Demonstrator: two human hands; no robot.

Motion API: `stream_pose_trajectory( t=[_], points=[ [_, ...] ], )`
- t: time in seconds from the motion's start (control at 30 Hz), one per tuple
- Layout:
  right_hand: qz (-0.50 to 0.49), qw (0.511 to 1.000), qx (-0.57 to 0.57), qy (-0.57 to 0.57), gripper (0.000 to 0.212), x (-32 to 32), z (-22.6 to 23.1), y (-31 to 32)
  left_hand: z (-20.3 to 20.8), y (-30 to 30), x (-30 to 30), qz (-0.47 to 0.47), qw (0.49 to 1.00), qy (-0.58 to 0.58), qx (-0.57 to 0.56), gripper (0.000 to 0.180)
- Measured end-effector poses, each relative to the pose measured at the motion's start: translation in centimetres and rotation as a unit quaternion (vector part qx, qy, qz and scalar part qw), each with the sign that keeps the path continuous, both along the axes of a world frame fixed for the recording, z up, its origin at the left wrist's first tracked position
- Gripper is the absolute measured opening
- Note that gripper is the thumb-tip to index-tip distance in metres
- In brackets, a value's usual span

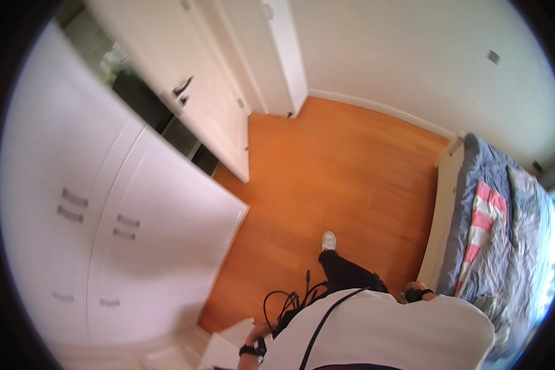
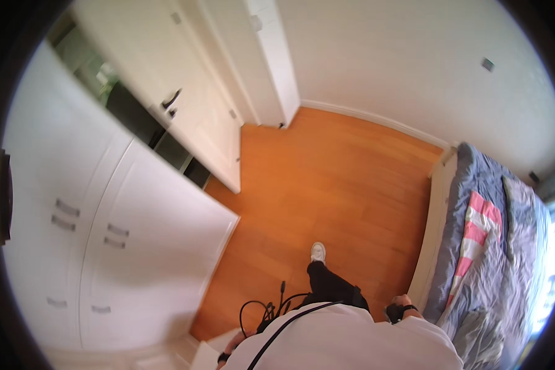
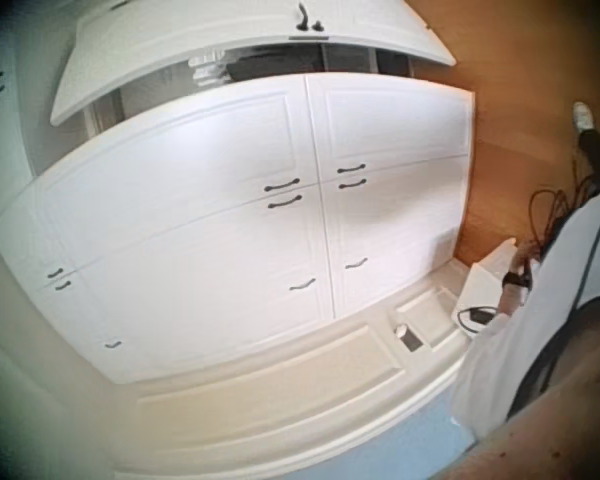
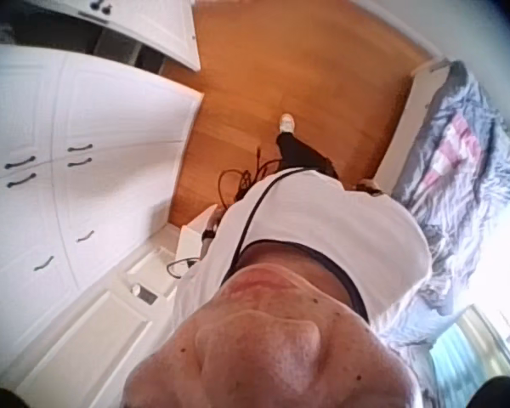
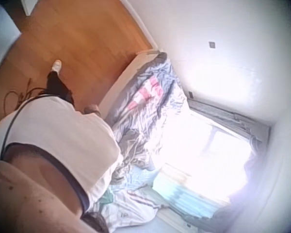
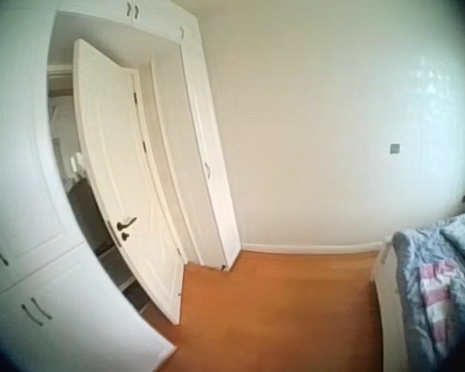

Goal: Wiping walls, a door, and a nightstand with a cloth.

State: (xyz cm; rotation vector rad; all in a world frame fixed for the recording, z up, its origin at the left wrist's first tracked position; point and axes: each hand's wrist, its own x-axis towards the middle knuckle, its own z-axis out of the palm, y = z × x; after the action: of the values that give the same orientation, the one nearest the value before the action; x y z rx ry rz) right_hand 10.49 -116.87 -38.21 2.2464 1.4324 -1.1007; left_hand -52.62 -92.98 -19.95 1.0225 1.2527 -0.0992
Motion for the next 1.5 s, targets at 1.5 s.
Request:
stream_pose_trajectory(
  t=[1.5],
  points=[
    [-0.799,0.404,0.411,0.174,0.043,6.6,21.2,40.1,-10.4,76.7,51.8,-0.199,0.968,0.023,-0.148,0.018]
  ],
)
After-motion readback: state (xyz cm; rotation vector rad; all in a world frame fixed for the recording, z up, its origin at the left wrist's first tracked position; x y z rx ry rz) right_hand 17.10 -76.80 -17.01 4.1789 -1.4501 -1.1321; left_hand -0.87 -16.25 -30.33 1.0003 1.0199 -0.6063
